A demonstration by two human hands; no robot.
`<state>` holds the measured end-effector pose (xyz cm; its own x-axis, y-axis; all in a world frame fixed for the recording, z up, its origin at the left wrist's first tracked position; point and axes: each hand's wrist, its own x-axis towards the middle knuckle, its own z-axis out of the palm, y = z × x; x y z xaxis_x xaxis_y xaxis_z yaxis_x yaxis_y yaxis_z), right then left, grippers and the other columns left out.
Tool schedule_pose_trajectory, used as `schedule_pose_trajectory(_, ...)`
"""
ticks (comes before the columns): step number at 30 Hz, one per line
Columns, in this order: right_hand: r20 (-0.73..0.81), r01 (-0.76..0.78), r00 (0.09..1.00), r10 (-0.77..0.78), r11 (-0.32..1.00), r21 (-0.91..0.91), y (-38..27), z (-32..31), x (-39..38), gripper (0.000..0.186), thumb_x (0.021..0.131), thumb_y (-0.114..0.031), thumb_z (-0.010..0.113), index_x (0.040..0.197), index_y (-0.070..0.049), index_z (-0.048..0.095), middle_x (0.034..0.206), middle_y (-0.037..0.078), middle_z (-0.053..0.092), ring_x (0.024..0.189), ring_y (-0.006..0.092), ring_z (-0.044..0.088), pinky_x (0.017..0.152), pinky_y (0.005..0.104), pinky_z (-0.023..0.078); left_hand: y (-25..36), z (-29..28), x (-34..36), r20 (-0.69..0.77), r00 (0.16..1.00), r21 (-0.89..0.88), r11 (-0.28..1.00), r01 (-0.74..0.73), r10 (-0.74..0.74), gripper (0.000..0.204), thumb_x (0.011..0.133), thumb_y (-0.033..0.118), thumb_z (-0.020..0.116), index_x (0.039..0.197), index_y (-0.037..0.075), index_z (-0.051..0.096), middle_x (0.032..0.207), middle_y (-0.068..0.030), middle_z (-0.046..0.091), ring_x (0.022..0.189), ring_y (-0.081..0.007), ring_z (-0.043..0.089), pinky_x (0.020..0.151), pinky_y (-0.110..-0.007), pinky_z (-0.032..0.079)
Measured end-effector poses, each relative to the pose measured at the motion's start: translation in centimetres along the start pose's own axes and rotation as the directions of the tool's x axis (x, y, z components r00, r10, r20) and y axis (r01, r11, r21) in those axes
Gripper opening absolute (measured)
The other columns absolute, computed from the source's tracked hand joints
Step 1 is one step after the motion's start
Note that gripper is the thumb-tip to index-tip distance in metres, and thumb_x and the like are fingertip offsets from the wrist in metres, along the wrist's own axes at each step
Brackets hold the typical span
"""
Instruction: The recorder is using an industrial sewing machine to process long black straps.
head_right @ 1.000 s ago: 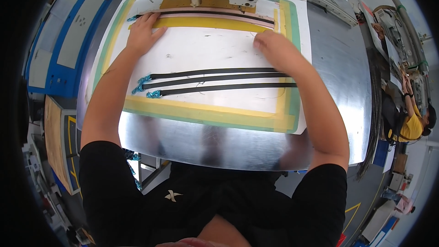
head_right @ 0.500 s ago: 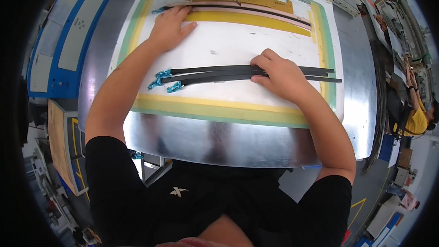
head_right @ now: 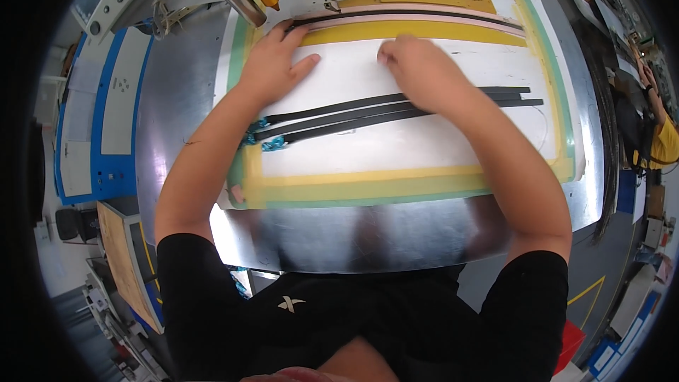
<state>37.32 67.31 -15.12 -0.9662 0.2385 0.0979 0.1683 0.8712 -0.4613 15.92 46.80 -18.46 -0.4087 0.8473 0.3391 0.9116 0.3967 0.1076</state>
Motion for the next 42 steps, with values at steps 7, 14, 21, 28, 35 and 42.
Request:
schedule_pose_trajectory(7,-0.342,-0.153,0.937,0.072,0.965,-0.215,-0.1,3.5,11.7,0.023,0.098,-0.012,0.059,0.115,-0.006,0.073,0.114,0.017,0.069,0.107,0.0366,0.069,0.092,0.0447,0.055,0.1,0.0,0.6,0.068,0.998,0.066,0.998,0.004,-0.009,0.071,0.091,0.059,0.065,0.151,0.021,0.055,0.151,-0.0328,0.048,0.13,-0.0468,0.057,0.111,-0.047,0.046)
schedule_pose_trajectory(14,-0.326,-0.217,0.934,0.144,0.956,-0.198,-1.1,5.6,12.2,0.03,0.094,-0.011,0.061,0.123,-0.012,0.071,0.117,0.013,0.068,0.107,0.033,0.07,0.091,0.0447,0.057,1.0,0.7,1.4,0.086,0.99,0.153,0.983,0.099,-0.113,0.081,0.095,0.063,0.058,0.154,0.008,0.05,0.154,-0.0313,0.047,0.138,-0.043,0.053,0.113,-0.047,0.042)
schedule_pose_trajectory(21,-0.36,-0.19,0.927,0.108,0.961,-0.2,-0.8,6.0,12.5,0.028,0.095,-0.014,0.06,0.121,-0.013,0.07,0.115,0.011,0.068,0.107,0.0318,0.069,0.09,0.0445,0.056,-3.2,0.2,0.6,-0.008,0.997,0.058,0.995,-0.078,0.079,0.056,0.099,0.035,0.061,0.14,-0.003,0.06,0.143,-0.0247,0.061,0.131,-0.0368,0.059,0.109,-0.045,0.047)
schedule_pose_trajectory(28,-0.402,-0.196,0.912,0.082,0.948,-0.251,-0.8,5.8,12.4,0.024,0.093,-0.014,0.063,0.115,-0.013,0.071,0.112,0.008,0.068,0.105,0.0303,0.069,0.087,0.0433,0.057,-3.7,-2.1,2.3,0.037,0.991,0.068,0.989,0.129,-0.132,0.044,0.092,0.025,0.063,0.127,-0.001,0.069,0.127,-0.0234,0.069,0.118,-0.0386,0.066,0.106,-0.043,0.05)
schedule_pose_trajectory(35,-0.314,-0.018,0.947,-0.062,0.969,-0.246,-1.7,5.5,12.0,0.027,0.092,-0.009,0.06,0.115,-0.009,0.073,0.111,0.012,0.067,0.1,0.0338,0.07,0.085,0.0454,0.057,-3.1,0.6,1.2,-0.098,0.991,0.11,0.991,-0.076,0.087,0.053,0.094,0.033,0.064,0.136,0.0,0.063,0.137,-0.0227,0.064,0.126,-0.039,0.06,0.109,-0.046,0.047)
schedule_pose_trajectory(42,-0.219,0.139,0.953,-0.212,0.942,-0.306,-2.6,5.8,11.5,0.031,0.091,-0.007,0.057,0.114,-0.013,0.077,0.105,0.008,0.068,0.098,0.0292,0.071,0.082,0.0429,0.059,-2.5,0.2,1.6,-0.012,1.0,0.037,0.999,-0.022,0.023,0.06,0.094,0.04,0.065,0.139,0.0,0.06,0.135,-0.0199,0.064,0.123,-0.0368,0.063,0.104,-0.051,0.048)
